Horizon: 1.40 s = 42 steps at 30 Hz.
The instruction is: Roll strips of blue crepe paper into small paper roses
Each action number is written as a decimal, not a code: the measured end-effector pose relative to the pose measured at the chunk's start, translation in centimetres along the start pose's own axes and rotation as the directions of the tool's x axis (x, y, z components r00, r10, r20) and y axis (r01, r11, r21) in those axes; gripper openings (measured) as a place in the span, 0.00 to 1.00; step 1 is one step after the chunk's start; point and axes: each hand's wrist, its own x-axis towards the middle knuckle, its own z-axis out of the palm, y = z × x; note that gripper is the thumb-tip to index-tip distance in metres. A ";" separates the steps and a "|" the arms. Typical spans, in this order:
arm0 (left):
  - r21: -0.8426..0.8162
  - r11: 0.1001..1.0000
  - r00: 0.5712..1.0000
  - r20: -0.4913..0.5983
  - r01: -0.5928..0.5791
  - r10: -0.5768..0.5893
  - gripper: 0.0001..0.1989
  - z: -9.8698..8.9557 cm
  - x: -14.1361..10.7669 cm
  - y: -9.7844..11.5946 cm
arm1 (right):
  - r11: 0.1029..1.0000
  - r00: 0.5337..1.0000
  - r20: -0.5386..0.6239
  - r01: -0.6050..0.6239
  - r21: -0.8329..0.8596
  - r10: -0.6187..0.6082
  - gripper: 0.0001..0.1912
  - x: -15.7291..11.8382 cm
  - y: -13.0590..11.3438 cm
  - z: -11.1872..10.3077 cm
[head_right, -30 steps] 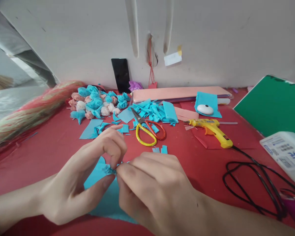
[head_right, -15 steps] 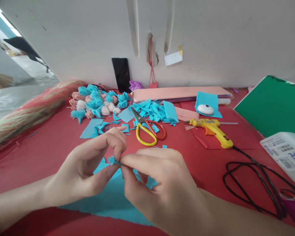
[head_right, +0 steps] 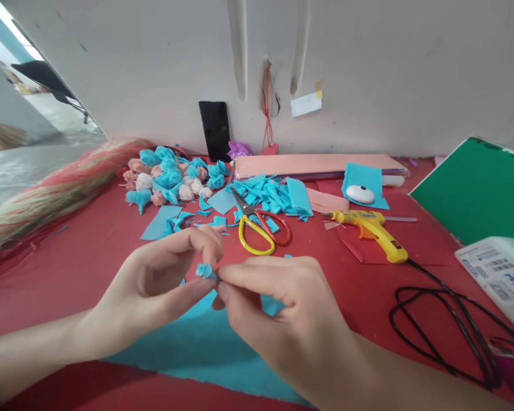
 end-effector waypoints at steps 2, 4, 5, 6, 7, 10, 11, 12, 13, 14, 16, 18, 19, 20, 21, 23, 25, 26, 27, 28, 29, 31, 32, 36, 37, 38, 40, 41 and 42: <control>-0.090 0.995 0.999 0.006 0.043 -0.042 0.04 0.1 0.1 0.1 | 0.993 0.998 0.015 -0.055 0.101 0.054 0.13 0.2 0.0 -0.1; -0.149 0.987 0.998 0.005 0.060 -0.060 0.05 0.2 0.2 0.2 | 0.983 0.996 0.032 -0.093 0.160 0.089 0.12 0.4 0.0 -0.1; -0.160 0.985 0.998 0.000 0.063 -0.064 0.05 0.2 0.3 0.2 | 0.979 0.994 0.042 -0.102 0.179 0.096 0.12 0.5 0.0 -0.1; -0.162 0.984 0.998 -0.006 0.068 -0.070 0.05 0.2 0.4 0.2 | 0.975 0.994 0.044 -0.102 0.196 0.095 0.12 0.6 0.0 -0.1; -0.159 0.985 0.997 -0.013 0.072 -0.075 0.05 0.2 0.4 0.2 | 0.973 0.995 0.042 -0.097 0.210 0.090 0.12 0.7 0.0 -0.1; -0.130 0.989 0.997 -0.018 0.074 -0.077 0.05 0.1 0.4 0.3 | 0.970 0.997 0.043 -0.071 0.233 0.062 0.13 0.7 0.2 -0.2; -0.122 0.990 0.997 -0.013 0.072 -0.074 0.05 0.1 0.4 0.3 | 0.971 0.997 0.051 -0.061 0.232 0.051 0.13 0.7 0.3 -0.2; -0.109 0.992 0.998 -0.007 0.068 -0.069 0.05 0.1 0.4 0.3 | 0.973 0.997 0.064 -0.050 0.227 0.037 0.13 0.7 0.4 -0.3; -0.086 0.995 0.999 0.000 0.053 -0.053 0.04 0.0 0.3 0.3 | 0.975 0.996 0.081 -0.040 0.218 0.022 0.13 0.7 0.5 -0.5; -0.049 0.998 1.000 0.006 0.027 -0.027 0.04 -0.1 0.3 0.4 | 0.979 0.995 0.098 -0.021 0.204 0.001 0.13 0.7 0.6 -0.7; 0.059 0.998 0.999 0.030 -0.038 0.036 0.03 -0.3 0.2 0.7 | 0.985 0.988 0.127 0.067 0.159 -0.088 0.12 0.8 0.9 -1.2; 0.156 0.985 0.995 0.075 -0.078 0.067 0.06 -0.6 0.0 1.2 | 0.975 0.962 0.170 0.199 0.096 -0.213 0.11 1.0 1.1 -1.8; 0.185 0.979 0.993 0.101 -0.080 0.062 0.06 -0.8 0.0 1.5 | 0.962 0.940 0.203 0.268 0.059 -0.274 0.11 1.1 1.2 -2.1; 0.204 0.977 0.991 0.122 -0.069 0.044 0.07 -0.9 0.0 1.8 | 0.946 0.917 0.240 0.323 0.022 -0.318 0.11 1.2 1.3 -2.4; 0.215 0.975 0.990 0.140 -0.054 0.024 0.06 -1.0 -0.1 2.0 | 0.933 0.897 0.281 0.359 -0.013 -0.341 0.11 1.4 1.4 -2.7; 0.231 0.973 0.987 0.158 -0.027 -0.010 0.04 -1.2 0.0 2.4 | 0.915 0.866 0.354 0.398 -0.061 -0.353 0.11 1.6 1.4 -3.1; 0.246 0.969 0.984 0.176 -0.009 -0.035 0.04 -1.2 0.1 2.6 | 0.911 0.846 0.409 0.405 -0.075 -0.342 0.11 1.7 1.5 -3.2; 0.249 0.968 0.982 0.185 0.001 -0.049 0.05 -1.1 0.2 2.6 | 0.912 0.838 0.431 0.403 -0.076 -0.334 0.11 1.7 1.6 -3.2; 0.249 0.968 0.980 0.191 0.012 -0.061 0.06 -1.1 0.3 2.6 | 0.913 0.831 0.449 0.401 -0.075 -0.328 0.12 1.7 1.7 -3.1; 0.246 0.969 0.978 0.196 0.025 -0.075 0.06 -1.0 0.3 2.5 | 0.914 0.828 0.459 0.399 -0.077 -0.323 0.12 1.6 1.7 -3.1; 0.242 0.969 0.975 0.204 0.039 -0.090 0.06 -1.0 0.3 2.5 | 0.914 0.823 0.467 0.400 -0.074 -0.322 0.12 1.6 1.8 -3.0; 0.242 0.969 0.970 0.217 0.059 -0.113 0.06 -0.9 0.3 2.4 | 0.915 0.816 0.479 0.399 -0.063 -0.323 0.12 1.5 1.8 -3.0; 0.251 0.966 0.968 0.221 0.065 -0.123 0.06 -0.9 0.3 2.4 | 0.917 0.814 0.483 0.394 -0.053 -0.322 0.12 1.5 1.8 -3.0; 0.307 0.948 0.965 0.217 0.079 -0.151 0.05 -1.0 0.3 2.5 | 0.927 0.807 0.509 0.372 -0.043 -0.300 0.12 1.4 1.9 -3.2; 0.310 0.948 0.964 0.219 0.076 -0.150 0.06 -1.0 0.3 2.5 | 0.927 0.800 0.523 0.371 -0.048 -0.294 0.12 1.4 1.9 -3.3; 0.308 0.948 0.964 0.222 0.074 -0.147 0.06 -1.0 0.3 2.5 | 0.927 0.793 0.539 0.371 -0.056 -0.284 0.13 1.4 1.9 -3.3; 0.302 0.950 0.962 0.228 0.079 -0.152 0.07 -1.0 0.3 2.5 | 0.928 0.781 0.563 0.367 -0.062 -0.271 0.14 1.4 1.8 -3.2; 0.300 0.950 0.960 0.229 0.091 -0.164 0.08 -1.0 0.4 2.5 | 0.929 0.779 0.566 0.366 -0.061 -0.269 0.14 1.5 1.8 -3.2; 0.294 0.950 0.957 0.230 0.106 -0.178 0.08 -1.0 0.4 2.4 | 0.930 0.779 0.568 0.363 -0.062 -0.266 0.14 1.5 1.8 -3.1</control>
